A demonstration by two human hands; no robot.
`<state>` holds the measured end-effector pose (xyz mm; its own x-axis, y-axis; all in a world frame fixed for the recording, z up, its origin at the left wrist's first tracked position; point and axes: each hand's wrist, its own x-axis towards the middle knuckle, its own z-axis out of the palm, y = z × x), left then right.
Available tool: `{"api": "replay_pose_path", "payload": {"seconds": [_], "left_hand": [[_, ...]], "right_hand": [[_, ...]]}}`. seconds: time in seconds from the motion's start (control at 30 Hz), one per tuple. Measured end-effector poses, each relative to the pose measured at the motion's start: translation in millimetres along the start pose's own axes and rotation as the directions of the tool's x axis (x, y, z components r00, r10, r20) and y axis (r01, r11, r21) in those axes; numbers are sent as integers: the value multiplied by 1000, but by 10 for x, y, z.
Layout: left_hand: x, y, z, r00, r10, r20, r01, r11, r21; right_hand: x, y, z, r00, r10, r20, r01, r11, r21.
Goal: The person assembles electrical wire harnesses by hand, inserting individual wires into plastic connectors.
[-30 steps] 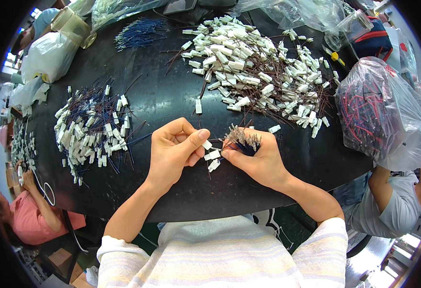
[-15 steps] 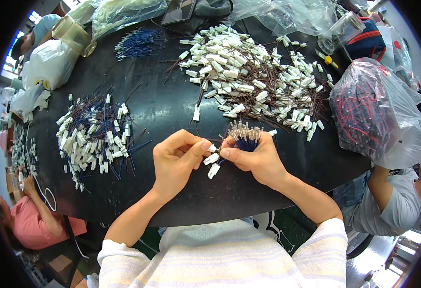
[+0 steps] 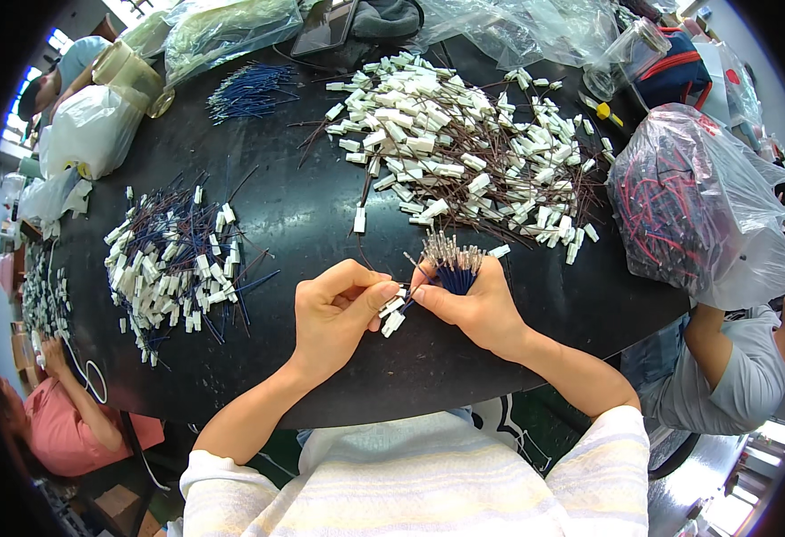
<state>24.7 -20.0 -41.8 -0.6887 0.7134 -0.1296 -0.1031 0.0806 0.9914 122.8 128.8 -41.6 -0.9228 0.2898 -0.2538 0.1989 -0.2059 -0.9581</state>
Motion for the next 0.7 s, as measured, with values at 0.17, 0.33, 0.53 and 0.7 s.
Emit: {"api": "replay_pose_path", "payload": {"seconds": [0.17, 0.33, 0.53, 0.7], "left_hand": [[4, 92, 57, 997, -45, 57, 52, 992, -119], [-50, -68, 103, 985, 89, 145, -114, 977, 179], [-145, 239, -84, 981, 189, -45, -166, 935, 314], [-230, 808, -1000, 840, 423, -341, 3, 624, 782]], "right_hand": [[-6, -6, 15, 996, -87, -10, 86, 993, -77], [-43, -17, 48, 997, -79, 22, 78, 996, 40], [16, 61, 34, 996, -45, 82, 17, 949, 314], [16, 56, -81, 992, -18, 128, -30, 930, 365]]}}
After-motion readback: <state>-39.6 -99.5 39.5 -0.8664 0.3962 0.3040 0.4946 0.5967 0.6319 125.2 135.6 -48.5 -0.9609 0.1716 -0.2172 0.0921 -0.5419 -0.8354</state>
